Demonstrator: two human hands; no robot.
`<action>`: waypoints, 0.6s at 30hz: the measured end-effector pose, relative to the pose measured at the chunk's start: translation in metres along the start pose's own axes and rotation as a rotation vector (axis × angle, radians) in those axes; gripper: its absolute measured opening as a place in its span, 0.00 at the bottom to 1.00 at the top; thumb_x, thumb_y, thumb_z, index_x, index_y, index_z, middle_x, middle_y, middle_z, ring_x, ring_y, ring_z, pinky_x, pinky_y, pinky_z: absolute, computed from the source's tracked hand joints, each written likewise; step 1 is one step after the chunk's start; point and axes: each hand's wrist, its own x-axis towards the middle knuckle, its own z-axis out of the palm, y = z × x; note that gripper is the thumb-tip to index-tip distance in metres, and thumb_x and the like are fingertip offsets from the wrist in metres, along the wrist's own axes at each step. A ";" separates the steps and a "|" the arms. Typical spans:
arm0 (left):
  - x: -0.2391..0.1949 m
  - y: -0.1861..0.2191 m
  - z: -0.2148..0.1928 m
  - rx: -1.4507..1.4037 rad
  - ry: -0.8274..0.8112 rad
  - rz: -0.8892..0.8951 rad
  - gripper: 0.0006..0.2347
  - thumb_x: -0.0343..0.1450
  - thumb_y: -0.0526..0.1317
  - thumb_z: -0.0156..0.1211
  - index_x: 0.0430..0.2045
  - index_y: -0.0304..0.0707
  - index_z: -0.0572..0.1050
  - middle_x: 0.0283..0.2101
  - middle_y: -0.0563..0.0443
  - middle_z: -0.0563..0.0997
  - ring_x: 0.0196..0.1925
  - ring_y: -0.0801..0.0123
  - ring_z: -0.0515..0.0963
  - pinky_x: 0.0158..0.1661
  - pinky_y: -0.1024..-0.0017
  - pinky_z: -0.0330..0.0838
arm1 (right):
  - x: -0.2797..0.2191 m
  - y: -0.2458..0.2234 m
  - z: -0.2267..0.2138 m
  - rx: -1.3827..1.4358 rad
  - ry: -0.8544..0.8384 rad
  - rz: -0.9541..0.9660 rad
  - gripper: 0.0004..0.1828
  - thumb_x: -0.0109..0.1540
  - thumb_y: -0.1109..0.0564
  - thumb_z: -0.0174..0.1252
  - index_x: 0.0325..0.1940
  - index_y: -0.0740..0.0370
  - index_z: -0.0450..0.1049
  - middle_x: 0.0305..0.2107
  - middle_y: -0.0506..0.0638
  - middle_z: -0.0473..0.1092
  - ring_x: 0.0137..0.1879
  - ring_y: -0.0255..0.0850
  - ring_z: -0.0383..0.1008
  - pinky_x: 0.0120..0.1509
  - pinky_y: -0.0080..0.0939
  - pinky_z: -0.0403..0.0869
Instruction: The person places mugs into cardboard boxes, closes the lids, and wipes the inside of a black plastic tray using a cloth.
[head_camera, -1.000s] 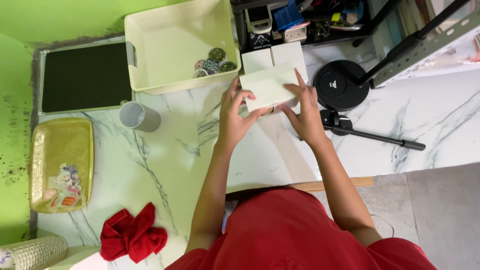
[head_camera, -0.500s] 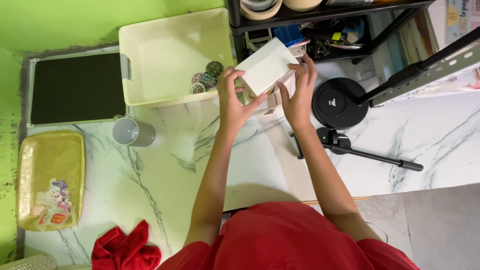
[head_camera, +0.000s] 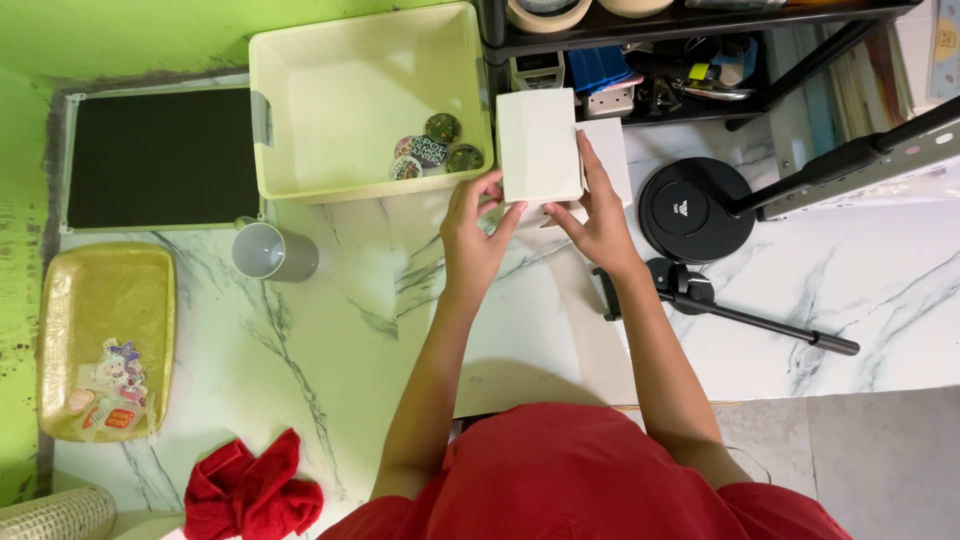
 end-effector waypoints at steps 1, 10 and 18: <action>0.002 -0.001 0.001 0.001 0.003 0.006 0.20 0.69 0.29 0.71 0.55 0.34 0.74 0.49 0.46 0.78 0.50 0.65 0.82 0.54 0.68 0.83 | 0.003 0.001 0.000 0.000 0.000 -0.007 0.53 0.62 0.67 0.66 0.82 0.57 0.40 0.78 0.57 0.44 0.83 0.53 0.49 0.76 0.53 0.64; 0.009 -0.015 0.004 -0.154 -0.030 -0.071 0.20 0.70 0.27 0.67 0.56 0.34 0.70 0.61 0.42 0.75 0.62 0.60 0.79 0.57 0.64 0.80 | 0.013 0.008 0.001 0.039 -0.046 0.086 0.52 0.67 0.66 0.62 0.84 0.51 0.34 0.79 0.57 0.48 0.81 0.50 0.57 0.78 0.52 0.64; 0.001 -0.019 0.005 -0.152 -0.082 -0.088 0.23 0.72 0.29 0.65 0.62 0.38 0.66 0.62 0.42 0.76 0.65 0.59 0.78 0.58 0.62 0.79 | 0.010 0.006 -0.007 0.018 -0.045 0.043 0.54 0.67 0.67 0.62 0.84 0.52 0.32 0.79 0.60 0.47 0.82 0.51 0.54 0.80 0.53 0.64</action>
